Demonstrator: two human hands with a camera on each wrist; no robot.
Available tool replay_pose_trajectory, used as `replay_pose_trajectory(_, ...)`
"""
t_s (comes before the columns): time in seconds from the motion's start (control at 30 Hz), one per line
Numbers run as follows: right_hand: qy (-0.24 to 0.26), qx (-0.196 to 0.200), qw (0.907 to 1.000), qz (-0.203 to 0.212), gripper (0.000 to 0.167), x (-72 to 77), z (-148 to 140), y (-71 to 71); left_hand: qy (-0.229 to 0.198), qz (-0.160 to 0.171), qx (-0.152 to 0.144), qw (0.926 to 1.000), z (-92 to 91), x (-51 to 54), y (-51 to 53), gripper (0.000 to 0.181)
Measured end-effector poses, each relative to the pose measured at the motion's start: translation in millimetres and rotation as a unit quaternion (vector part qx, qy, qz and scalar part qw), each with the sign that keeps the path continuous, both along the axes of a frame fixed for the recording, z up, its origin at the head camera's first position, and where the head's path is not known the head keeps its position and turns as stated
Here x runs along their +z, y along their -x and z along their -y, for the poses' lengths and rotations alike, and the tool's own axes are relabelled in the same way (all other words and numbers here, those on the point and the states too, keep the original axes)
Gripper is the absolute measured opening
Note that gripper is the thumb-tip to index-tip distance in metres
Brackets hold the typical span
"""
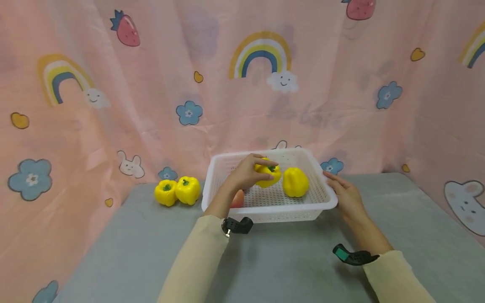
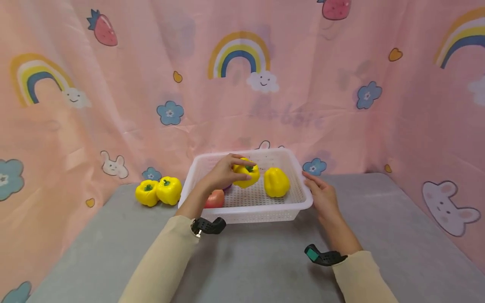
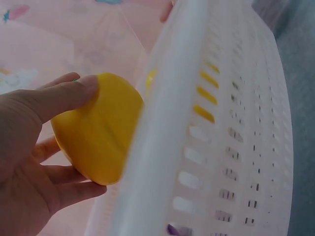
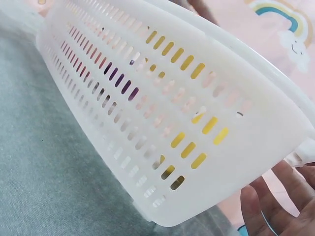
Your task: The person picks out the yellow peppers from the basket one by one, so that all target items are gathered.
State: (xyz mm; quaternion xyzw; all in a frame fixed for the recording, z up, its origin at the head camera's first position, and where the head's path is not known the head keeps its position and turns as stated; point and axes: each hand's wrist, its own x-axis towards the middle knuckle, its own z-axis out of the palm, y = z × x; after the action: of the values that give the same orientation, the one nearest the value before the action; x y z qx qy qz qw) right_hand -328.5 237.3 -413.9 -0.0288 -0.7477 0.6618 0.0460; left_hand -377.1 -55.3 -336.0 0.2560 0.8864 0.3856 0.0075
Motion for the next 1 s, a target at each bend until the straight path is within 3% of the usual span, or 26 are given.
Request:
replay_pose_trajectory(0.13,0.013,0.003,0.9999,0.0,0.06,0.3,-3.8,0.4,-0.023,0.004,-0.009,0.9997,2.9,11.0,-15.4,0.041)
replay_pose_trajectory(0.27,0.037,0.006,0.9993,0.004,0.06,-0.4,-7.0,1.7,-0.036,-0.004,-0.013,0.9992,10.8,15.5,-28.5,0.04)
replay_pose_trajectory(0.47,0.028,0.0,0.9996,0.009,0.058,-1.7,-7.1,3.3,-0.055,-0.01,-0.008,0.9984,31.4,11.5,-42.5,0.038)
replay_pose_trajectory(0.63,0.018,0.001,0.9998,0.005,0.058,-2.0,-5.2,3.0,-0.098,-0.026,-0.005,0.9948,51.4,6.0,-53.6,0.038)
replay_pose_trajectory(0.83,0.027,0.006,0.9996,0.005,0.059,-2.4,-3.2,3.4,-0.148,-0.047,0.029,0.9874,78.3,1.7,-71.6,0.039)
replay_pose_trajectory(1.0,0.034,0.008,0.9994,0.004,0.058,-1.7,-0.3,3.5,-0.157,-0.06,0.065,0.9836,103.7,-1.5,-83.4,0.039)
